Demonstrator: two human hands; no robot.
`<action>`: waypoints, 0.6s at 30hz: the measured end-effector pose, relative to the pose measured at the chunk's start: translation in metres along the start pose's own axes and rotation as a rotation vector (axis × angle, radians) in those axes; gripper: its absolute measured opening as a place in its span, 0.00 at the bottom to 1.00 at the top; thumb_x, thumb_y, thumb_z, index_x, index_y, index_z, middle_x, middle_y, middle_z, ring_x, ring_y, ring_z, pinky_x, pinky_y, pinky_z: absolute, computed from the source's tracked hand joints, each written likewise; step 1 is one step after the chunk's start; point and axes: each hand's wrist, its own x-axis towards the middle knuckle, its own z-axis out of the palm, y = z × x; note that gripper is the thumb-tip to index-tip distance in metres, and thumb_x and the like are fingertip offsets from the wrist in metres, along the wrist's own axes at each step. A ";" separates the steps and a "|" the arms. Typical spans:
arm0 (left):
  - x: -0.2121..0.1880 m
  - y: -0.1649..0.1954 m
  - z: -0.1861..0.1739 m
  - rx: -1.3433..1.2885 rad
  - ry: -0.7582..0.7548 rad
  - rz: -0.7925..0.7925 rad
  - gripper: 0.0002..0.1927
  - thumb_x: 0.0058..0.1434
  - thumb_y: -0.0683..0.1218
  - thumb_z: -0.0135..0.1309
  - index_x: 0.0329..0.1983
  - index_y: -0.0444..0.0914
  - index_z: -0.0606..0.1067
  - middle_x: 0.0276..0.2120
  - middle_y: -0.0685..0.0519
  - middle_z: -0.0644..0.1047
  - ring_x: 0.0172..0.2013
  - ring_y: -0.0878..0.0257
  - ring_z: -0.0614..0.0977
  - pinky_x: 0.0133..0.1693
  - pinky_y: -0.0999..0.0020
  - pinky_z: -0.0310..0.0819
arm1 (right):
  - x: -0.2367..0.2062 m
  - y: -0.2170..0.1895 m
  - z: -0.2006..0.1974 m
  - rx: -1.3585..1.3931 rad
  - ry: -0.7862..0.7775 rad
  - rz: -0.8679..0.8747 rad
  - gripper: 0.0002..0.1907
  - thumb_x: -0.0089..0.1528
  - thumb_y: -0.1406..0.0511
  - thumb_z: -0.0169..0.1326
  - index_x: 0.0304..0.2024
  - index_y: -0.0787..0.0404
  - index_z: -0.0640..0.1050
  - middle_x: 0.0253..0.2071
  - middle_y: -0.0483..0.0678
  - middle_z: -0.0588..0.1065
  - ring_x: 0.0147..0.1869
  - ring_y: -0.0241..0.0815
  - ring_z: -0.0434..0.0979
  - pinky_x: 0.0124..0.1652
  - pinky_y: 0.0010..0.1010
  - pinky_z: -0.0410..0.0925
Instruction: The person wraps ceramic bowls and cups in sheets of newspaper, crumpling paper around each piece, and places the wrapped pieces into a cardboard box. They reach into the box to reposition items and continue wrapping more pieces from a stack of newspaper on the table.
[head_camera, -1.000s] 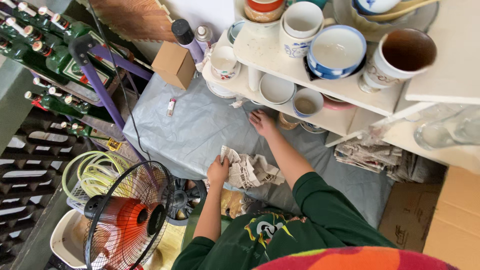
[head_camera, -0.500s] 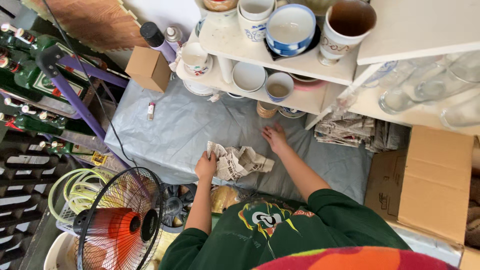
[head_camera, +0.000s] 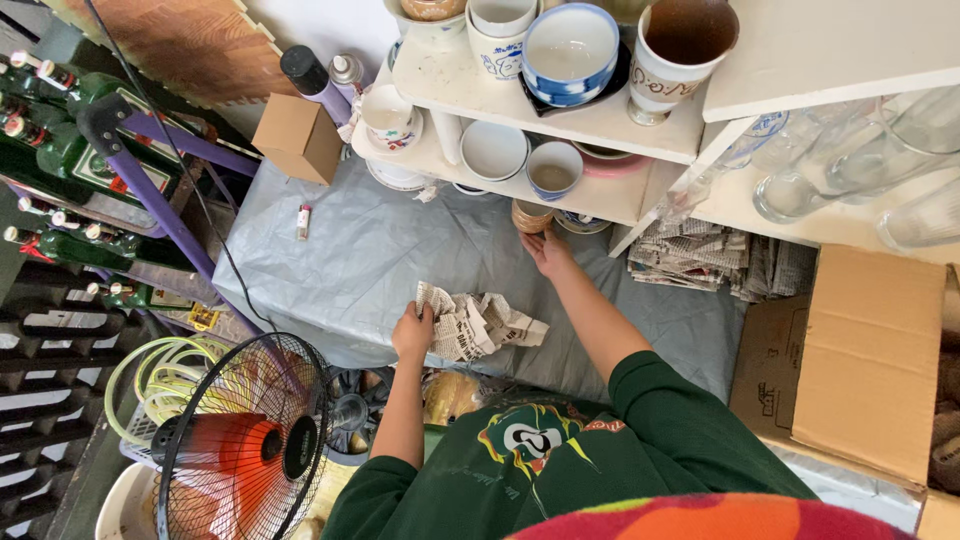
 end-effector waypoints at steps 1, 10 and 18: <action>0.000 0.000 -0.001 -0.002 -0.009 -0.003 0.26 0.66 0.63 0.45 0.53 0.41 0.77 0.38 0.36 0.82 0.42 0.37 0.82 0.44 0.44 0.75 | 0.001 0.000 0.002 -0.001 0.018 -0.014 0.21 0.74 0.59 0.41 0.65 0.64 0.64 0.60 0.64 0.72 0.61 0.58 0.78 0.58 0.46 0.73; 0.003 0.001 -0.002 0.012 -0.038 -0.020 0.24 0.66 0.63 0.45 0.46 0.41 0.76 0.36 0.37 0.82 0.41 0.37 0.82 0.43 0.43 0.74 | 0.011 -0.001 0.017 -0.076 0.096 -0.146 0.16 0.73 0.66 0.40 0.61 0.66 0.68 0.57 0.61 0.74 0.58 0.58 0.80 0.53 0.45 0.74; 0.004 0.000 0.001 0.016 -0.025 -0.016 0.25 0.66 0.63 0.45 0.50 0.41 0.76 0.37 0.37 0.81 0.41 0.37 0.82 0.43 0.43 0.74 | 0.020 -0.004 0.006 -0.240 0.166 -0.140 0.14 0.71 0.69 0.42 0.58 0.61 0.70 0.55 0.54 0.75 0.53 0.52 0.81 0.49 0.42 0.80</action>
